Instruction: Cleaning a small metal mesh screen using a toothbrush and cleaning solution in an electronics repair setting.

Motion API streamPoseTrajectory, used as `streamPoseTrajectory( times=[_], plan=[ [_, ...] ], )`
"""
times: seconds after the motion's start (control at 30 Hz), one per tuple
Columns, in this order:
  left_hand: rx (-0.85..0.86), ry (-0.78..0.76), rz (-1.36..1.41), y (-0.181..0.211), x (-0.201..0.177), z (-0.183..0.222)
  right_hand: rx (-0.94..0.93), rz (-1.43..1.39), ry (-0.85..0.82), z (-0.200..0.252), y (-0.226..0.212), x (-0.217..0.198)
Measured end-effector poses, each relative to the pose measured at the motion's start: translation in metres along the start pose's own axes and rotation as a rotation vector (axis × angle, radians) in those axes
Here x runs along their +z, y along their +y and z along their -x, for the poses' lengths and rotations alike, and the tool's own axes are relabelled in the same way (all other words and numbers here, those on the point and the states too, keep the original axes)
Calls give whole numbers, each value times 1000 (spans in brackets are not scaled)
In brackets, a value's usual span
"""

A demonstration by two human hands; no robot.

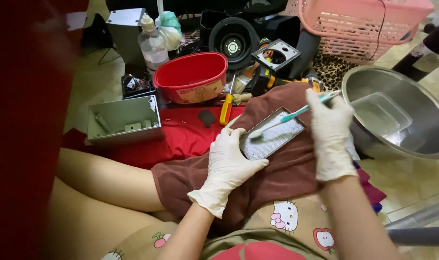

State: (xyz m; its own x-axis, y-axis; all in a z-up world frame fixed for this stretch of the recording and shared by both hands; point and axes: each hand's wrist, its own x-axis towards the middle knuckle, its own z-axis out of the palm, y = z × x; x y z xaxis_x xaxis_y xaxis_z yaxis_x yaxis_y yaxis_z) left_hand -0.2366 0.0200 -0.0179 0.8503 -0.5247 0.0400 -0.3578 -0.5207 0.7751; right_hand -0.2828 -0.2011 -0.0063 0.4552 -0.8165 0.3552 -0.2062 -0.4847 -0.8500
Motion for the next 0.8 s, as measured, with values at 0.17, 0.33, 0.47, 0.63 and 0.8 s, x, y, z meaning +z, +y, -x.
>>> streamPoseTrajectory(
  times=[0.17,0.33,0.47,0.63,0.8],
  plan=[
    [-110,-65,76,-7,-5,-7,-140,3,284,12,-7,21],
    [-164,-123,148,-7,-9,-10,-274,-17,320,27,-21,31],
    [-162,-139,158,-10,-5,-15,-240,27,131,32,-23,30],
    [-168,-157,142,-10,-6,-16,-236,-1,71,35,-26,30],
    [-187,-159,171,-13,-5,-19,-283,-28,85,36,-34,29]
  ],
)
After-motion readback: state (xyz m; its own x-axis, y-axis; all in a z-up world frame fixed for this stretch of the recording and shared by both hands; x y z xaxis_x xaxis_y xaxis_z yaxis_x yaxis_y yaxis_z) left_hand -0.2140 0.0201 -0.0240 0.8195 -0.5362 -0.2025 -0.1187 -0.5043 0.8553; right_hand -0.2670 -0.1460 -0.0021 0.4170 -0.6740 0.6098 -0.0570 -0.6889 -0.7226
